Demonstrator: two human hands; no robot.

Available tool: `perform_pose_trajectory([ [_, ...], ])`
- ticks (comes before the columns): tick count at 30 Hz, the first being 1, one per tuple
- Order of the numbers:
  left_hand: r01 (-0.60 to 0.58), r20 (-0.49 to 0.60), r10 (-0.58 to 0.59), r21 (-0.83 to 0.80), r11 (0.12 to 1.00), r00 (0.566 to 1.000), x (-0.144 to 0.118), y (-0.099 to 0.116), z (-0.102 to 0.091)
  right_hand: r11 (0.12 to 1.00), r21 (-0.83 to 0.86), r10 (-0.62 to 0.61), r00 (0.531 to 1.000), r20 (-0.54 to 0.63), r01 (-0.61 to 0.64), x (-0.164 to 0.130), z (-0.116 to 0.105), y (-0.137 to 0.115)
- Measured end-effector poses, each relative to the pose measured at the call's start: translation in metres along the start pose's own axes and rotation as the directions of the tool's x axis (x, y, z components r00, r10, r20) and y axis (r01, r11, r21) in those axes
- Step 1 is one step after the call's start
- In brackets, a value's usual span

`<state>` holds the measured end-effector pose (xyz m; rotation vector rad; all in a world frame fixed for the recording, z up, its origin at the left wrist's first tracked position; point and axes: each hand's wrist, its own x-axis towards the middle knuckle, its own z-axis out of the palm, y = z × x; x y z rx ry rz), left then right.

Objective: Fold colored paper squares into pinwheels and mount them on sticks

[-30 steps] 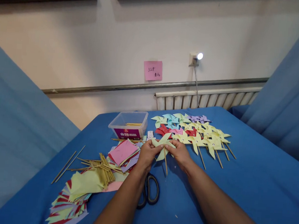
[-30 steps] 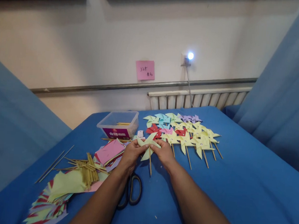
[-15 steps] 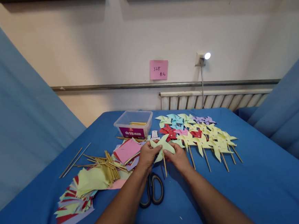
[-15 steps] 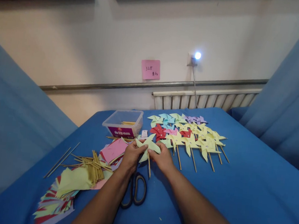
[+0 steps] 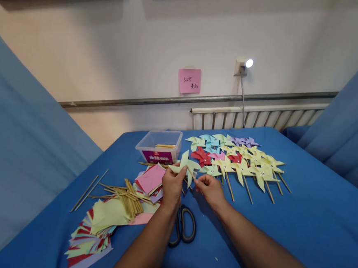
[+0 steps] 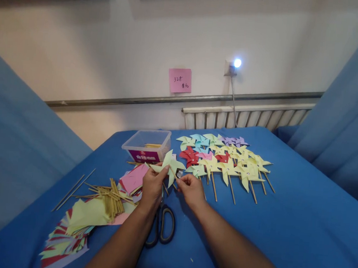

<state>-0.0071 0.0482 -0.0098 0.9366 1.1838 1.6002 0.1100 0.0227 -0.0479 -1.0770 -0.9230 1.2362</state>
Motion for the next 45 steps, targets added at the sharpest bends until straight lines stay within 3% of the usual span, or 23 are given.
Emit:
perform_pose_trajectory([
  [3,-0.024,0.066,0.025,-0.025,0.999,0.998,-0.004,0.004,0.0,0.998,0.06,-0.011,1.0,-0.002,0.012,-0.001,0.001,-0.003],
  [7,-0.033,0.137,0.042,-0.064,0.997,0.99,-0.008,0.009,-0.002,0.981,0.179,0.065,0.997,0.038,-0.071,-0.003,0.001,-0.008],
  [14,-0.031,-0.015,0.031,-0.026,0.999,0.999,-0.006,0.01,-0.001,0.85,0.467,0.183,0.968,0.174,-0.245,-0.008,-0.001,-0.018],
  [16,0.015,-0.003,-0.015,-0.06,0.998,1.0,-0.006,0.01,0.0,0.82,0.49,0.202,0.951,0.233,-0.294,-0.01,-0.001,-0.021],
  [20,0.165,0.187,-0.132,-0.174,0.971,0.973,-0.01,0.011,0.002,0.8,0.494,0.215,0.932,0.292,-0.339,-0.011,-0.002,-0.02],
  [24,0.21,0.319,-0.136,-0.209,0.955,0.938,-0.017,0.016,0.004,0.812,0.475,0.217,0.931,0.295,-0.34,-0.012,0.0,-0.015],
  [33,0.196,0.166,-0.161,-0.223,0.955,0.973,-0.015,0.014,0.005,0.856,0.387,0.211,0.915,0.344,-0.343,-0.018,0.007,-0.011],
  [41,0.233,0.19,-0.191,-0.228,0.945,0.963,-0.014,0.016,0.005,0.868,0.351,0.218,0.905,0.365,-0.351,-0.017,0.005,-0.008],
  [45,0.244,0.182,-0.202,-0.25,0.937,0.962,-0.012,0.014,0.004,0.905,0.351,0.171,0.96,0.222,-0.242,-0.008,-0.001,-0.007],
])
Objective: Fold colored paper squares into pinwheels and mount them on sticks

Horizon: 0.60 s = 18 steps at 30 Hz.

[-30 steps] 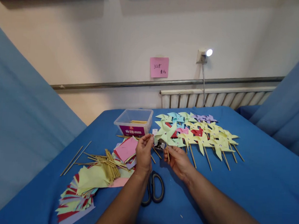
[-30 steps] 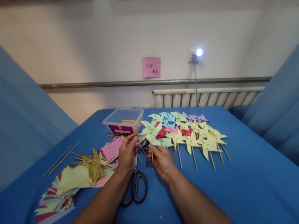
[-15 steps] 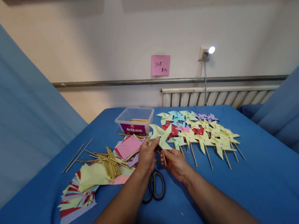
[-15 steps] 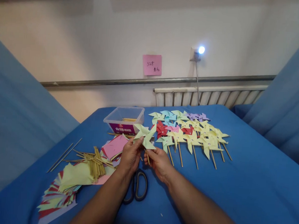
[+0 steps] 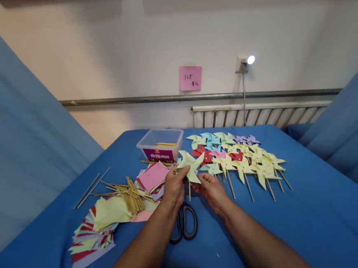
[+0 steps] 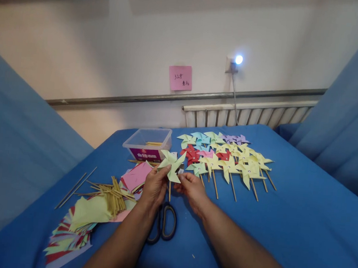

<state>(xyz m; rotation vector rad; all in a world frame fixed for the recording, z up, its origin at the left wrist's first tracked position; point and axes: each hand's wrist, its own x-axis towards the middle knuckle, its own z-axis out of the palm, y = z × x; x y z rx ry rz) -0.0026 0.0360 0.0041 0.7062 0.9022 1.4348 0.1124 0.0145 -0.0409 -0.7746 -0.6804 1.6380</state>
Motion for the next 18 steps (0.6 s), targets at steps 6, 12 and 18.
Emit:
perform_pose_trajectory([
  [6,0.097,0.077,-0.096,-0.005,0.995,0.992,-0.004,-0.007,0.002,0.987,0.045,-0.155,0.987,0.032,0.153,0.008,-0.007,-0.013],
  [12,0.167,0.134,-0.166,0.01,0.986,0.977,-0.009,-0.016,0.005,0.98,0.07,-0.192,0.979,0.062,0.188,0.005,-0.005,-0.017],
  [18,0.19,0.114,-0.185,-0.029,0.981,0.976,-0.01,-0.017,0.004,0.978,0.125,-0.174,0.983,0.052,0.166,0.005,-0.005,-0.019],
])
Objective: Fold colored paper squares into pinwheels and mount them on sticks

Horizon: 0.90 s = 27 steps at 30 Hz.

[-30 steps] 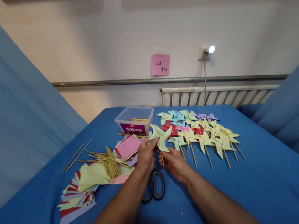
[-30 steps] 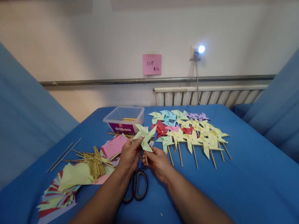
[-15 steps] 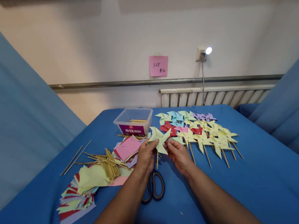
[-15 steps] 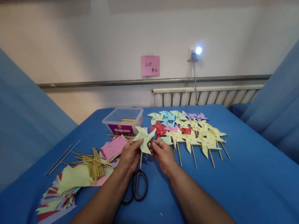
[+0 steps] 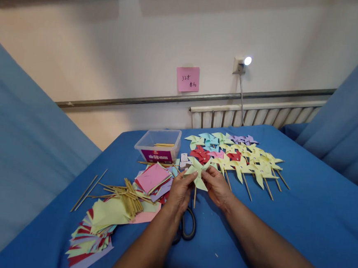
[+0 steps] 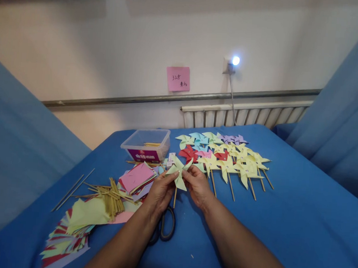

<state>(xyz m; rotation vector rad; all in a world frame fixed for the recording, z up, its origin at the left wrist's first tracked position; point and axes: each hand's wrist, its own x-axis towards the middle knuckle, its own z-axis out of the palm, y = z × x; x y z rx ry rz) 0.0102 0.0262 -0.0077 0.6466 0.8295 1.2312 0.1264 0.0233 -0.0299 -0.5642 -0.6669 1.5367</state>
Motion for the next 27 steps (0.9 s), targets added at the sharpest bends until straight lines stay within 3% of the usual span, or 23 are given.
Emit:
perform_pose_trajectory([
  [27,0.028,0.036,-0.031,0.084,0.996,0.999,0.001,0.002,-0.002,0.992,0.122,0.025,0.985,-0.17,-0.004,0.005,-0.009,-0.017],
])
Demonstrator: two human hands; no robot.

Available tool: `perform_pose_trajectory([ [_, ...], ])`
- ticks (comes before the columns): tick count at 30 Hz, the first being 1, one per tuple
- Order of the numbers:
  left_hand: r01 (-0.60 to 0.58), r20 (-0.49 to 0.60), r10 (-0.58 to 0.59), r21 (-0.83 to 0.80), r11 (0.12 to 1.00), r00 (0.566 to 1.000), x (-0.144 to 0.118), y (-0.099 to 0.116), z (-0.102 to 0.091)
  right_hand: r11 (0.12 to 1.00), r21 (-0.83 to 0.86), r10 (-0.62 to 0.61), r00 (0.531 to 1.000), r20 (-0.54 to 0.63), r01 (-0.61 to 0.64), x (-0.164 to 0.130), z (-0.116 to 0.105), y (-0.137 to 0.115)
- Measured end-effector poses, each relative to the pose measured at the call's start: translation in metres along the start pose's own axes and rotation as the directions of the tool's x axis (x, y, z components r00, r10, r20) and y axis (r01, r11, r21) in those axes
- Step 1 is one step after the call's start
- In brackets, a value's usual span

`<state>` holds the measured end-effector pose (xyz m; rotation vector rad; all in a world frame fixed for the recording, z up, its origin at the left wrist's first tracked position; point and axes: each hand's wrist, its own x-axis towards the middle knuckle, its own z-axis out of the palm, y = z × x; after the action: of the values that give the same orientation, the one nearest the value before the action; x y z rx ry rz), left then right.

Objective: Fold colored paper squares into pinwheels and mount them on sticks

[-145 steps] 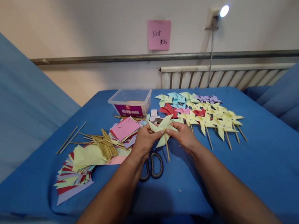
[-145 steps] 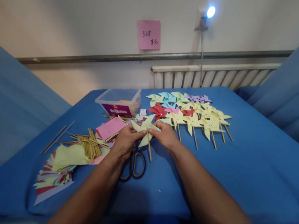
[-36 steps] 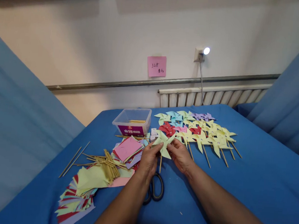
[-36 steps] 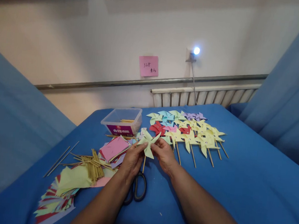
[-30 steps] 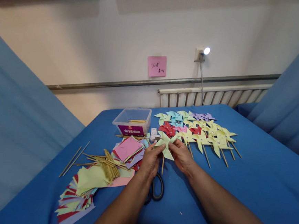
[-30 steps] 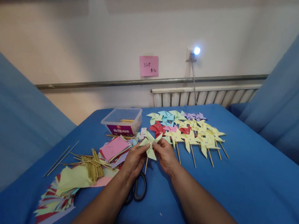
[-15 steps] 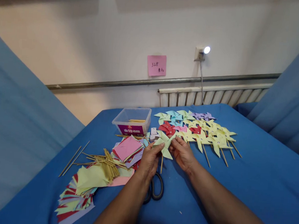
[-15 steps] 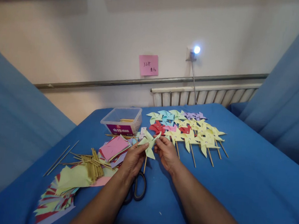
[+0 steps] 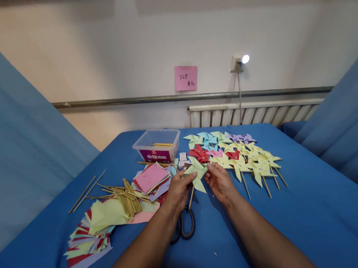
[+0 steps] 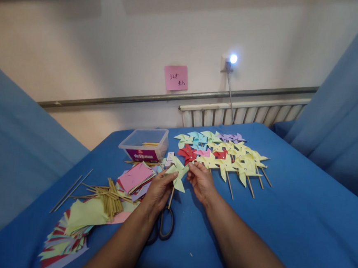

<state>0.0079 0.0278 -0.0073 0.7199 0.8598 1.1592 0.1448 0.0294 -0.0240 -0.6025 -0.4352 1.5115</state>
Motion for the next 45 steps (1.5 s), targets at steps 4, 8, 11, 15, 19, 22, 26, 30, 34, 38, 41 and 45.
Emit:
perform_pose_trajectory([
  [4,-0.008,-0.043,0.01,0.061,0.998,0.999,-0.003,0.002,0.002,1.0,-0.02,-0.021,0.999,-0.049,0.02,0.002,-0.003,-0.001],
  [8,-0.031,-0.115,0.049,0.153,0.988,0.992,-0.005,0.003,0.004,0.969,-0.2,-0.181,0.97,-0.162,0.147,0.007,-0.008,0.002],
  [11,-0.086,-0.15,0.131,0.276,0.957,0.98,-0.003,0.003,0.002,0.768,-0.539,-0.461,0.883,-0.091,0.346,0.006,-0.009,0.002],
  [15,-0.182,-0.143,0.27,0.444,0.877,0.952,0.002,0.002,-0.001,0.379,-0.748,-0.583,0.768,0.264,0.545,-0.001,-0.004,0.003],
  [19,-0.184,-0.141,0.28,0.472,0.862,0.95,0.004,0.001,-0.003,0.264,-0.776,-0.571,0.741,0.353,0.573,-0.005,-0.002,0.007],
  [22,-0.161,-0.149,0.241,0.415,0.896,0.959,0.003,-0.001,-0.003,0.234,-0.793,-0.594,0.728,0.341,0.563,-0.004,-0.004,0.008],
  [26,-0.131,-0.149,0.179,0.288,0.949,0.972,0.003,-0.003,-0.002,0.182,-0.791,-0.63,0.687,0.363,0.584,-0.004,-0.004,0.007],
  [30,-0.095,-0.121,0.117,0.17,0.981,0.986,0.003,-0.004,-0.003,0.151,-0.783,-0.541,0.713,0.446,0.604,-0.008,-0.001,0.005],
  [34,-0.042,-0.112,0.046,0.037,0.998,0.993,0.002,-0.001,-0.001,0.087,-0.791,-0.574,0.679,0.457,0.605,-0.015,0.004,0.002],
  [38,-0.042,-0.135,0.037,-0.033,0.999,0.99,0.002,0.004,-0.001,-0.063,-0.782,-0.531,0.643,0.553,0.62,-0.024,0.009,0.008],
  [41,-0.038,-0.132,0.031,-0.054,0.998,0.991,0.003,0.004,-0.002,-0.158,-0.781,-0.443,0.663,0.603,0.605,-0.027,0.01,0.019],
  [45,-0.044,-0.149,0.032,-0.077,0.996,0.988,0.003,0.001,-0.002,-0.215,-0.794,-0.419,0.681,0.6,0.568,-0.023,0.009,0.029],
])
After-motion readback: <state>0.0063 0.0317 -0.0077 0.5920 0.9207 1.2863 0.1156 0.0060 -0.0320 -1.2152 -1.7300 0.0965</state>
